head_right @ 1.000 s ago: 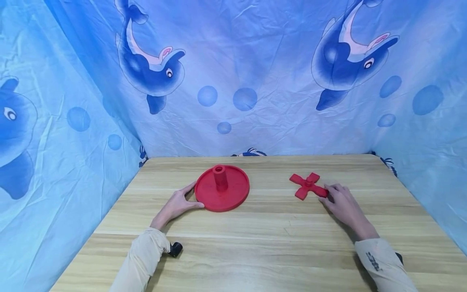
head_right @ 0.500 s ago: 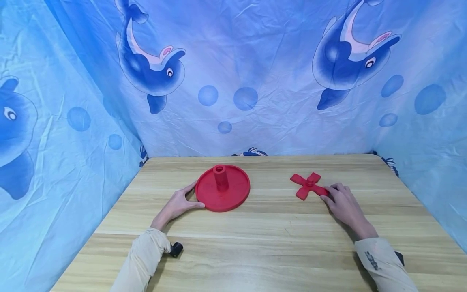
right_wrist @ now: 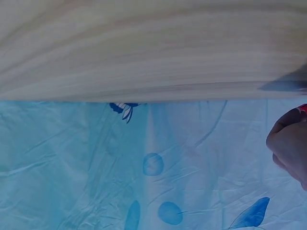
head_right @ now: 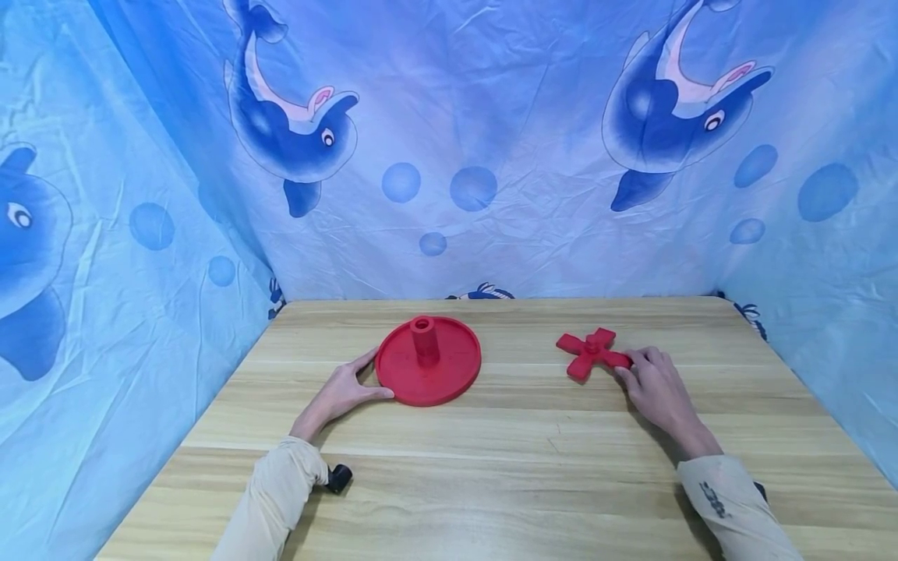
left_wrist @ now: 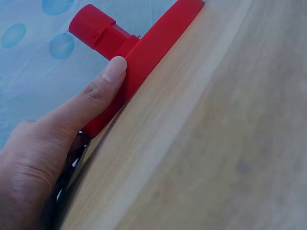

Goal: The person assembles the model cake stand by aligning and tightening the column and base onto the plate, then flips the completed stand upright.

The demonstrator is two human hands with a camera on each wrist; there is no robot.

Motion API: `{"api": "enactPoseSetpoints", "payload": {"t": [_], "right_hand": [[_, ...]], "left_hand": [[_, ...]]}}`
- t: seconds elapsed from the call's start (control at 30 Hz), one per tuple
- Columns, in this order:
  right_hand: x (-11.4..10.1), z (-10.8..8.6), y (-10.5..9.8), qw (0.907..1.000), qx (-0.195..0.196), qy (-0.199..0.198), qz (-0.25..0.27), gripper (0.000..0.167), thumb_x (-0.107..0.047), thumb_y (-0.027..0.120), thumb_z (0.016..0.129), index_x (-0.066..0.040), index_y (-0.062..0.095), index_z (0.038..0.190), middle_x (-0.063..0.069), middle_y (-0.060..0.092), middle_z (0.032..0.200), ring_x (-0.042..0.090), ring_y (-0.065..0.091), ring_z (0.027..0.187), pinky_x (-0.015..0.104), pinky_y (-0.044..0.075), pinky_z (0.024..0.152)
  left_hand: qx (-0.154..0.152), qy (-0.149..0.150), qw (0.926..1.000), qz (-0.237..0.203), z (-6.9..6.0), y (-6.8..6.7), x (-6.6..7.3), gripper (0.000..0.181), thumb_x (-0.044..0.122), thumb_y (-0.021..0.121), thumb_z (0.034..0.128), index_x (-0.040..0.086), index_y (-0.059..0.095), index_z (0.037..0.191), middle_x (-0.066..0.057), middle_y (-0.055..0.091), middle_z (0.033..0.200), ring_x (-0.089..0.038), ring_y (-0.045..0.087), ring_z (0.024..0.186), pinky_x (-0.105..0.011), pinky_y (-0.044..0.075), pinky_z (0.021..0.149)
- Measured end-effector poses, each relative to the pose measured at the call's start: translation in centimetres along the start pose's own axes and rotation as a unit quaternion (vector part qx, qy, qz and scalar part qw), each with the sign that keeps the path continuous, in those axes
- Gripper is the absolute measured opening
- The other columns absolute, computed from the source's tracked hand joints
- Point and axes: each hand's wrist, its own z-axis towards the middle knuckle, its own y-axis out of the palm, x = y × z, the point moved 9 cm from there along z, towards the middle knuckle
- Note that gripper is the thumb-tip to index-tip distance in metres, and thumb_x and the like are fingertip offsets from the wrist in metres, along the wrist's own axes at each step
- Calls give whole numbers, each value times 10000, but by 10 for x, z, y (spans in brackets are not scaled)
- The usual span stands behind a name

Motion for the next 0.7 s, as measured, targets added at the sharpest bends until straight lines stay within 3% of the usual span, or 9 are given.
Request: {"api": "enactPoseSetpoints", "payload": {"t": [0.37,0.7], "right_hand": [[-17,6,-8,9994,106,-181,265,425,-41,702,975,189,564,1305,322,509,1172,466,433,1064,638,441,846],[-40,15,-16,9926,644,-766,681,347,18,732,930,180,619,1215,314,560,1091,456,469,1005,587,405,798]], "left_hand": [[44,58,10000,48,-1,-2,2,1051,570,894,745,179,426,1601,-128,490,1553,-344,440,1420,-579,414,1111],[28,19,9999,116,-1,-2,0,1077,593,890,736,195,404,1611,-134,483,1559,-340,434,1429,-569,410,1117]]}}
